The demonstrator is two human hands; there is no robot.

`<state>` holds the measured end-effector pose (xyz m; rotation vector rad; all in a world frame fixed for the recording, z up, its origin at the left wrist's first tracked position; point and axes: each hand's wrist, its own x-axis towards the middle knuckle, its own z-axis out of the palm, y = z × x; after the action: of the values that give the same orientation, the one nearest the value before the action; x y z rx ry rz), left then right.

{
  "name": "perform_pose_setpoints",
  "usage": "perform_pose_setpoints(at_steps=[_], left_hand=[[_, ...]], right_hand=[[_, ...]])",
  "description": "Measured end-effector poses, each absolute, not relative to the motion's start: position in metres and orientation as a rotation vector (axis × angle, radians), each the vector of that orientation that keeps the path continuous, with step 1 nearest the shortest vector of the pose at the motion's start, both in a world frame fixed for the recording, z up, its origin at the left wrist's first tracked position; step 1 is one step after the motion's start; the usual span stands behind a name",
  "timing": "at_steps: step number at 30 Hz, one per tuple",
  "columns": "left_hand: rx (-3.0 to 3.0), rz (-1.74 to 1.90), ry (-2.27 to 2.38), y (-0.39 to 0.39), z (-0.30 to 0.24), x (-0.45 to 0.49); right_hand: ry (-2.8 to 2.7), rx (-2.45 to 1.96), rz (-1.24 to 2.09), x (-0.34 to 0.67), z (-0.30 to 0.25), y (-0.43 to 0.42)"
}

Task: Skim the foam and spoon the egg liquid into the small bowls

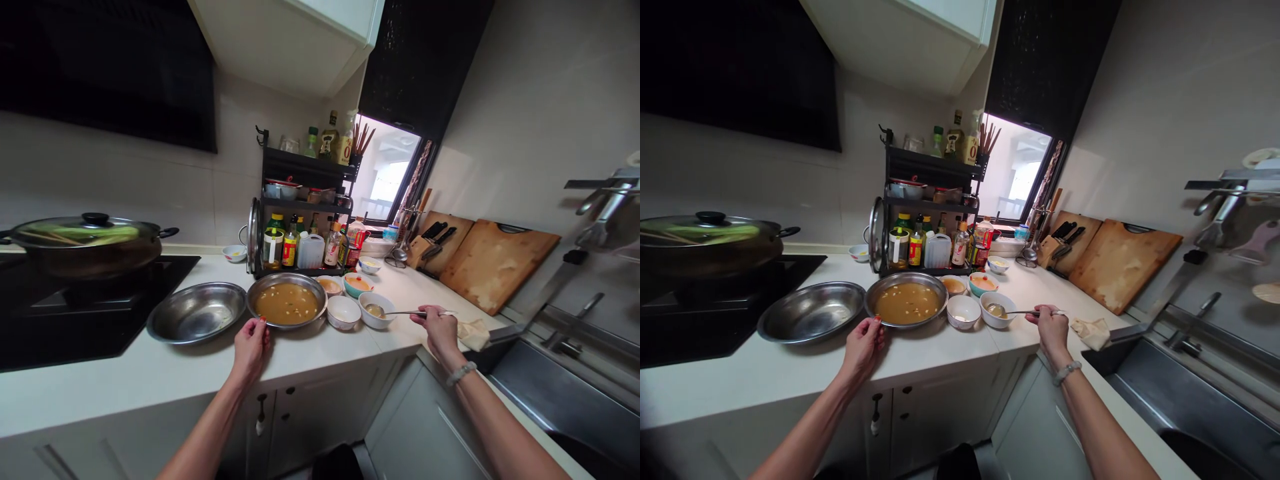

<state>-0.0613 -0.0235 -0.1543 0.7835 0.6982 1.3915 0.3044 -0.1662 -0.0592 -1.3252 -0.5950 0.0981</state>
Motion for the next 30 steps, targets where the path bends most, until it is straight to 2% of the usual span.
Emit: perform_pose_setpoints(at_steps=[12, 20, 25, 30], left_hand=[[0.778, 1.391, 0.697, -0.023, -0.156, -0.061], [0.789, 1.405, 0.717, -0.023, -0.157, -0.059], [0.804, 1.406, 0.718, -0.023, -0.155, -0.058], [0.807, 1.407, 0.715, -0.025, -0.153, -0.059]], right_hand=[[-0.495, -1.205, 0.153, 0.291, -0.022, -0.166], [-0.576, -1.153, 0.273, 0.244, 0.001, -0.133], [-0.747, -1.157, 0.362, 0.199, -0.006, -0.104], [-1.224, -1.271, 0.225, 0.161, -0.026, -0.1]])
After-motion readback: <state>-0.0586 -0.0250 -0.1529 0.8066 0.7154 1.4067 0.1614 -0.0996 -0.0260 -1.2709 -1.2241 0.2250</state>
